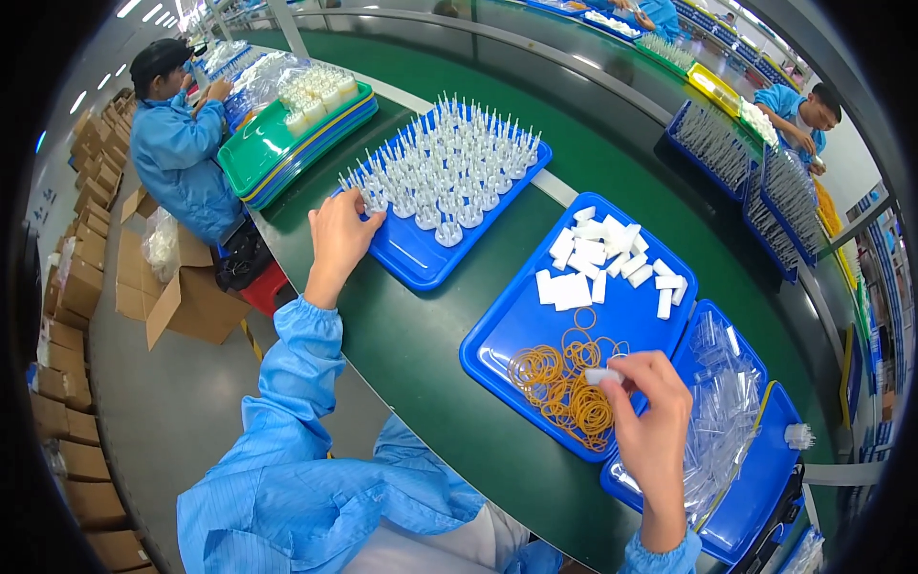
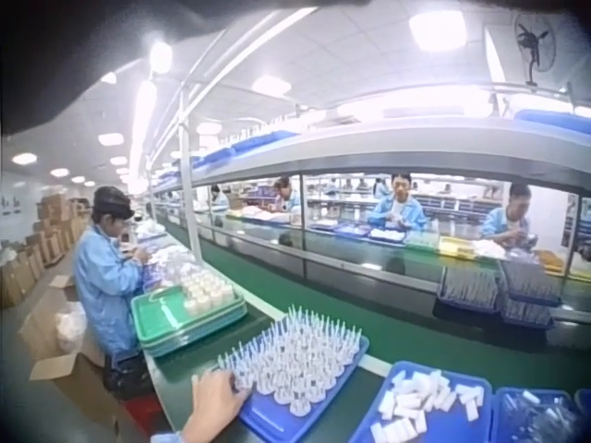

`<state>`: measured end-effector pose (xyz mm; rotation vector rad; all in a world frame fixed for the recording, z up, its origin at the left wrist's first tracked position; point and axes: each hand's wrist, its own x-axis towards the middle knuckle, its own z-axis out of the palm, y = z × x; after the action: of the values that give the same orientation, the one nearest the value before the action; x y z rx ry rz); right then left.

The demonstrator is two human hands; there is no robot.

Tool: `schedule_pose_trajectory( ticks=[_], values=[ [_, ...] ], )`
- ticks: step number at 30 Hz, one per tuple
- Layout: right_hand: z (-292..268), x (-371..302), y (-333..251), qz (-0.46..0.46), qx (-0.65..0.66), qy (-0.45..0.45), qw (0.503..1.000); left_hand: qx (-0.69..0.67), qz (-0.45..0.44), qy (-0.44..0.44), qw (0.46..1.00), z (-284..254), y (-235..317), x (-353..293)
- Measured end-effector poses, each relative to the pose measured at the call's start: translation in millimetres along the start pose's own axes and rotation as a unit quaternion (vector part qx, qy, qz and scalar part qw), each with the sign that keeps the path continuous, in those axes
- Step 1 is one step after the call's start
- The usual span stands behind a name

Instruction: The person assembles parts by attaching white pieces and clear plastic sleeves onto a base by hand, secures the bundle with a rubber band, and places the assembly on a tray.

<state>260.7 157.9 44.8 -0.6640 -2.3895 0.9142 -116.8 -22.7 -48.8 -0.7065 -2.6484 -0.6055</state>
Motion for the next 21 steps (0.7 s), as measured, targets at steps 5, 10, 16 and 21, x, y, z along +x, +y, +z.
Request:
schedule_pose_trajectory(
  ticks=[5, 10, 16, 21],
  values=[
    [-7, -32, -6, 0.074, 0.04, 0.029, 0.996, -0.159, 0.036, 0.078, 0.984, -3, -16, -2],
    [-8, -54, 8, 0.142, 0.054, 0.027, 0.988, -0.416, -0.096, -0.056, 0.902, -39, -23, -4],
    [2, -66, 10, 0.184, 0.179, 0.028, 0.966, -0.611, -0.027, -0.155, 0.776, -65, 19, -19],
    [5, -66, 23, 0.166, 0.253, 0.049, 0.952, -0.58, 0.051, -0.332, 0.742, -69, 86, -42]
  ],
)
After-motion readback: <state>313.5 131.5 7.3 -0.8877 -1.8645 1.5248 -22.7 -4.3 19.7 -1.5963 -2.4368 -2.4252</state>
